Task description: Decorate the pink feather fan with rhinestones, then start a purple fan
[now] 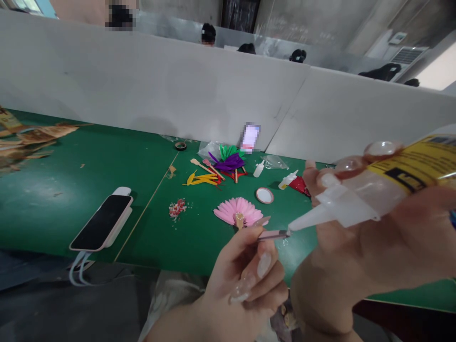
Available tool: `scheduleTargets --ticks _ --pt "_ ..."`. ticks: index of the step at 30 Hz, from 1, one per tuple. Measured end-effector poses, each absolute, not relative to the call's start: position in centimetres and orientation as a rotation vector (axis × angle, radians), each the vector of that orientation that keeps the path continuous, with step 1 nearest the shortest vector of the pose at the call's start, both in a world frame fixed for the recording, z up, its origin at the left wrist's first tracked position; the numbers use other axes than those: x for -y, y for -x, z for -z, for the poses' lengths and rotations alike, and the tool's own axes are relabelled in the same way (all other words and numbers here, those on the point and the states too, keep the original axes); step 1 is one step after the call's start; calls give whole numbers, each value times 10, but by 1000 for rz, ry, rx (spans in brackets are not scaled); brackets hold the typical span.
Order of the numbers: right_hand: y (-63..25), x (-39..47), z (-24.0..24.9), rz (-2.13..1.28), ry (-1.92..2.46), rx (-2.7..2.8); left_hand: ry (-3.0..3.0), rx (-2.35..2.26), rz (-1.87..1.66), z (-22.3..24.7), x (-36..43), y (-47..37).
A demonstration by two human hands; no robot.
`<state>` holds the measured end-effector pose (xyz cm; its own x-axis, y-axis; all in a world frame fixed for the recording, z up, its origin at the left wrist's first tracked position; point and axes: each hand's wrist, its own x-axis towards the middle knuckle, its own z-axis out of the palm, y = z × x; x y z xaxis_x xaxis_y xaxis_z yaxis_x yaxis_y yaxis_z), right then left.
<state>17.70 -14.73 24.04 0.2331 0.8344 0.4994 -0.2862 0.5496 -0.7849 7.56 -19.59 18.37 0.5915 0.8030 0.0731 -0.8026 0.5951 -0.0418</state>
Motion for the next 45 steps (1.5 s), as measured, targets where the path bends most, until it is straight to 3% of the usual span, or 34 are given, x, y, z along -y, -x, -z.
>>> scheduleTargets --ticks 5,10,17,24,29,34,45 --pt "-176 140 -243 -724 544 904 -42 73 -911 -183 194 -76" --pt "-183 135 -252 -1007 572 893 -60 -14 -941 -180 193 -75" --pt "-212 125 -241 -1150 407 782 37 -291 -1021 -177 187 -77" --pt "-276 127 -162 -1171 461 420 -459 -797 -951 -179 147 -65" --pt "-308 147 -75 -1201 837 127 -938 -940 -832 -199 118 -59" --pt "-321 167 -10 -1357 1016 190 -1115 -967 -738 -222 98 -70" --pt "-303 166 0 -1445 880 289 -1177 -910 -695 -240 83 -96"
